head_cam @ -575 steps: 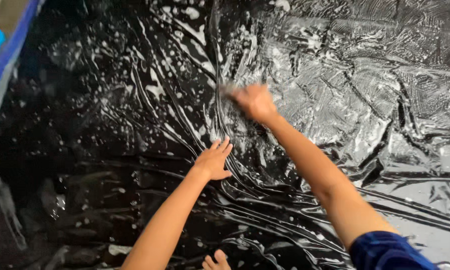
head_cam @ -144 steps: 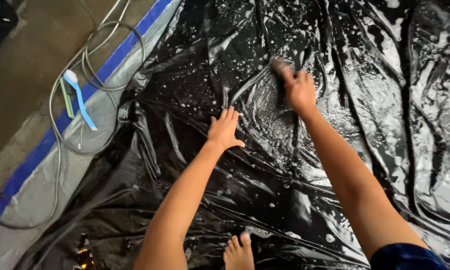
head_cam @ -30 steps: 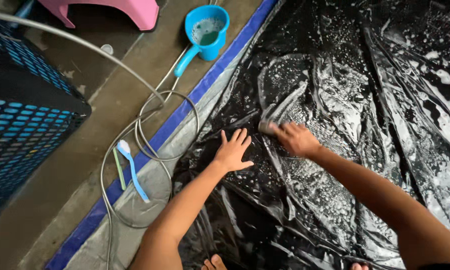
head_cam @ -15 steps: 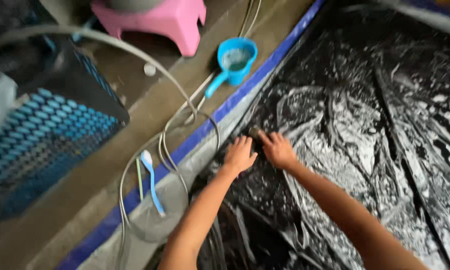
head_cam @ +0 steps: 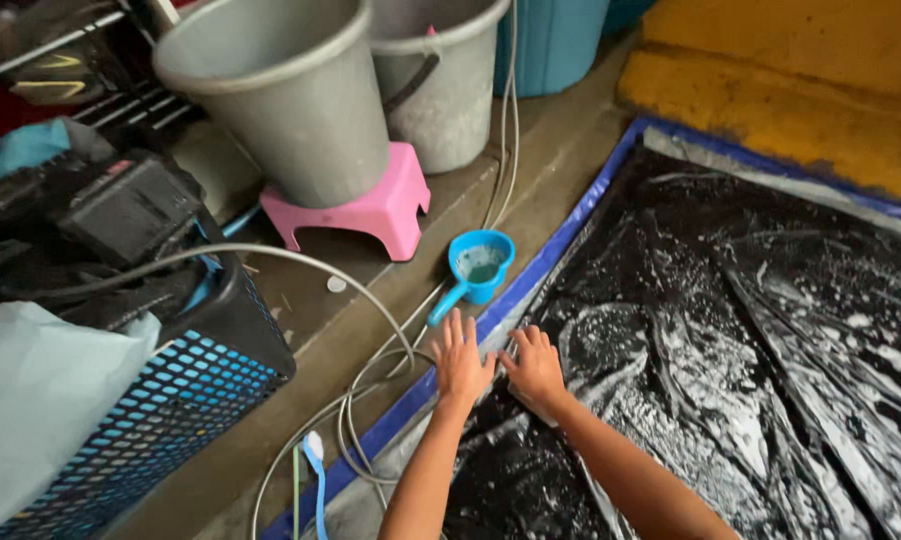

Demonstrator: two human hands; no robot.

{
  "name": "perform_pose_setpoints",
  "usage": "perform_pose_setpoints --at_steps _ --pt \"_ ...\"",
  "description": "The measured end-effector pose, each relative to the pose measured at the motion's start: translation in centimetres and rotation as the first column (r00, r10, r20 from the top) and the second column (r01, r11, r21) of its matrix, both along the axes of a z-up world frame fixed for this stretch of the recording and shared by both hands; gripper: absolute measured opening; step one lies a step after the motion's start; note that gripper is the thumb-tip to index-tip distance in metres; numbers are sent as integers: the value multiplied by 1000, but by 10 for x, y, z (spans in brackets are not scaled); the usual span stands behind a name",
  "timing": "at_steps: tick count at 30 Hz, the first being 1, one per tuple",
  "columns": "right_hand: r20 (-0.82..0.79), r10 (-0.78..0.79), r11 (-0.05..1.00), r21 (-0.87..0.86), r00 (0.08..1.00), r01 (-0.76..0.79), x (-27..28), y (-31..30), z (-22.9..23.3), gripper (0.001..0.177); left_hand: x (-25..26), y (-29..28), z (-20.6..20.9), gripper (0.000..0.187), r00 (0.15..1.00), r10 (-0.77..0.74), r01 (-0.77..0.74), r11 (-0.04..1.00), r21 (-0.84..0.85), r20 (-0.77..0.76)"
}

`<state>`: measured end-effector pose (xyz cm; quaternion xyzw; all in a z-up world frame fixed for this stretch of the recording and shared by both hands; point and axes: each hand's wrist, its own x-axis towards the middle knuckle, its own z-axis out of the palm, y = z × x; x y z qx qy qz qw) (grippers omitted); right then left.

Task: The person scrubs a large black tarp with a brush and soapy water, moving across the surface to clean different sections. They occasionally dip the brush into a blue scoop filled with water to rinse it before continuing to scrub the tarp.

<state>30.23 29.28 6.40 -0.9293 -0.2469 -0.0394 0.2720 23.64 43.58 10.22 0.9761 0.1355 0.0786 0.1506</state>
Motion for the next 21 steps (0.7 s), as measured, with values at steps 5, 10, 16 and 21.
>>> perform_pose_setpoints --at_steps 5,10,16,21 --pt "-26 -39 999 -22 999 38 24 9 -5 49 21 21 -5 89 991 133 -133 987 85 6" --pt "-83 -25 991 130 996 36 37 25 -1 49 43 23 -18 79 966 199 -212 975 71 164" --pt "-604 58 891 391 795 232 45 57 2 55 57 14 -44 47 901 176 -10 922 -387 397" --pt "-731 145 739 528 666 418 18 68 4 54 36 12 -45 52 873 130 73 918 -390 470"
